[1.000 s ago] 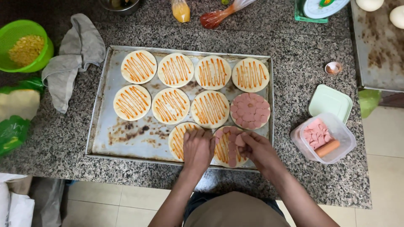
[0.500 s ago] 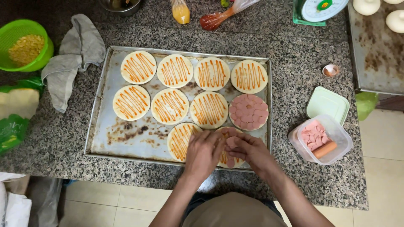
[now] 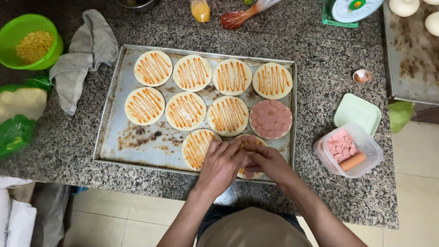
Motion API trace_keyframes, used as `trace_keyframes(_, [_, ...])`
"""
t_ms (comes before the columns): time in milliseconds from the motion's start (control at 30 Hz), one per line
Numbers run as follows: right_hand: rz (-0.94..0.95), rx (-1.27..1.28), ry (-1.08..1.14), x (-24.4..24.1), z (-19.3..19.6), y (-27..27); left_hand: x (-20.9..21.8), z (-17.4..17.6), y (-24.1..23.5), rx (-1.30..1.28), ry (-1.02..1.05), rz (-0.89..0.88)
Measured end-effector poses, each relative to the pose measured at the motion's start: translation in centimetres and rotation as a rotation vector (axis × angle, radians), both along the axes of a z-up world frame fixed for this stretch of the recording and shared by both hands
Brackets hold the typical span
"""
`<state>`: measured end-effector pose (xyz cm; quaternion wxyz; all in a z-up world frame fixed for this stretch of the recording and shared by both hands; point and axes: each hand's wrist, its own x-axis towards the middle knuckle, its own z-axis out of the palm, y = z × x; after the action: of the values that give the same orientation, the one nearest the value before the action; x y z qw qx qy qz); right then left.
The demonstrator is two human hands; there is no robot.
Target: The person places slices of processed meat onto small, round dough bases arranged on a baking tray. The dough bases are already topped with a drizzle of sauce. The person uses their hands to pick up the meat slices from a container and arrange them on the dough.
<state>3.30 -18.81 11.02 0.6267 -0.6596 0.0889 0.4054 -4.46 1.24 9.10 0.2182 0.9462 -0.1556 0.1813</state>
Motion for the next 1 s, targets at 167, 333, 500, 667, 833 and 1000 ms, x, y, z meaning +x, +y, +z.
trace_keyframes(167, [0.038,0.006,-0.017,0.0,-1.3,-0.5,-0.6,2.6,-0.1,-0.019,-0.023,0.003])
trace_keyframes(333, [0.014,0.011,0.008,-0.1,-0.1,-0.4,-1.2,1.6,-0.9,-0.039,-0.033,0.004])
trace_keyframes(500, [0.004,0.026,0.019,0.2,-2.7,-1.1,-1.1,-1.0,-0.8,-0.012,-0.063,0.016])
trace_keyframes(667, [-0.019,0.041,0.032,0.0,-0.9,-0.6,-1.6,-0.3,-1.1,-0.009,-0.079,0.028])
trace_keyframes(833, [0.029,0.042,0.015,0.4,-0.7,-1.2,-1.5,0.5,-1.3,-0.024,-0.131,0.035])
trace_keyframes(1000, [-0.059,0.113,0.091,0.4,-2.2,-1.5,-1.9,-1.6,-1.4,-0.015,-0.177,0.064])
